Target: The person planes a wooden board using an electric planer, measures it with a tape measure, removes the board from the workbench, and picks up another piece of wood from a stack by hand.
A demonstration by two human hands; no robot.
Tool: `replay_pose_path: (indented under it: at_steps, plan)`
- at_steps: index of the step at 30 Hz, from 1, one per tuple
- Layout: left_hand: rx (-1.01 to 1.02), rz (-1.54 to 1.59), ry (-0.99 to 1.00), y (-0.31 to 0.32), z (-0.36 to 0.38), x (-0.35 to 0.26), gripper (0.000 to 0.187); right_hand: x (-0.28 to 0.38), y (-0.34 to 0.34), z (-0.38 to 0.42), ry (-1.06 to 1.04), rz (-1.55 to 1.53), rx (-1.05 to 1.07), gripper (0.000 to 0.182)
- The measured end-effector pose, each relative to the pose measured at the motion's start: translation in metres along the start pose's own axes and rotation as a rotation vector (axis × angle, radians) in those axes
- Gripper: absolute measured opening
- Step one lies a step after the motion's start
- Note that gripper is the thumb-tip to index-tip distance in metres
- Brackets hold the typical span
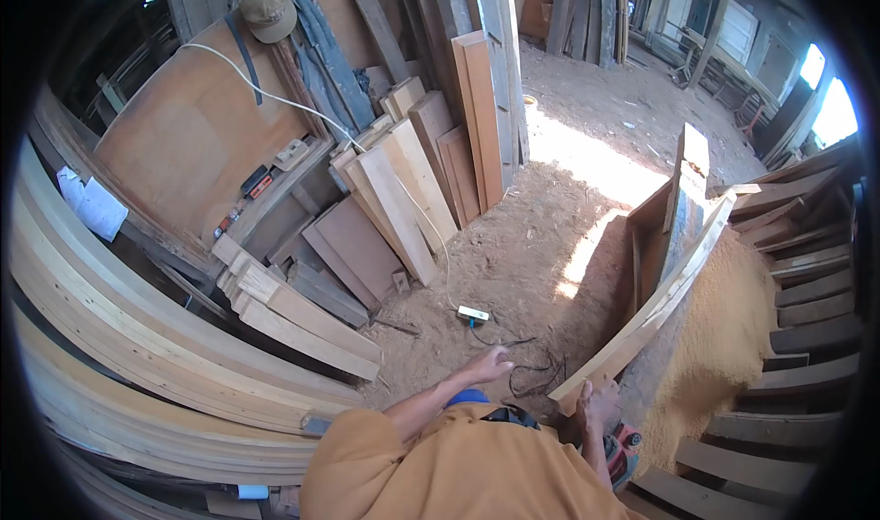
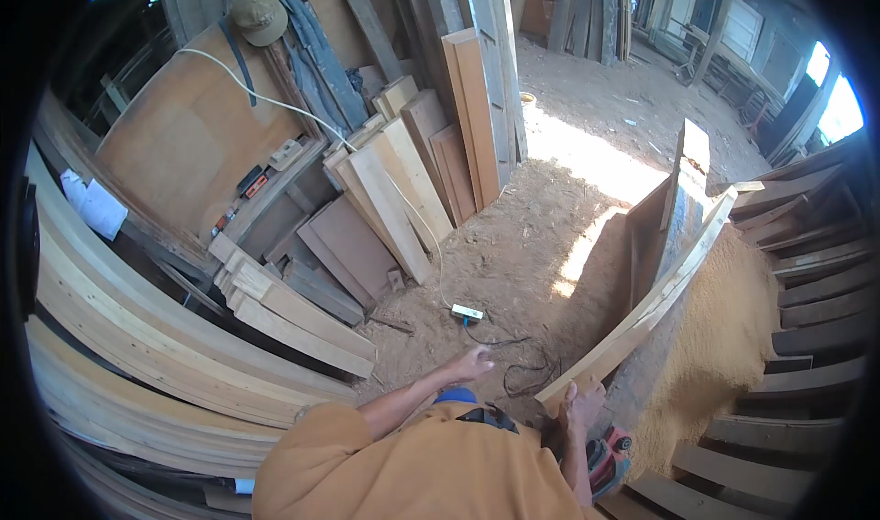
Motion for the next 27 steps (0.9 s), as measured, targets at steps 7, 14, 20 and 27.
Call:
replay_pose_path:
  at_steps: [7, 14, 20, 27]
  plan:
    - [0.415, 0.097, 1.15, 0.099, -0.005, -0.328, 0.04, 0.085, 0.035, -0.033, -0.488, 0.264, 0.339, 0.04]
    - [0.243, -0.567, 0.725, 0.106, -0.043, -0.192, 0.05, 0.052, 0.035, -0.033, -0.465, -0.002, 0.475, 0.041]
    - [0.343, -0.464, -0.093, 0.065, -0.053, -0.09, 0.074, -0.05, -0.019, -0.039, -0.089, -0.114, 0.38, 0.048]
    - [0.405, -0.274, -0.093, 0.149, -0.08, -0.147, 0.098, -0.173, -0.057, -0.051, 0.28, -0.123, 0.171, 0.049]
Point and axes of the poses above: each hand's wrist, its own z-axis away from the middle knuckle, its own y-axis out of the palm, x = y × z, the point moved 3 cm from there along -z, towards the middle knuckle, and after that the axes turned 10 degrees about y, right-handed, at the moved point
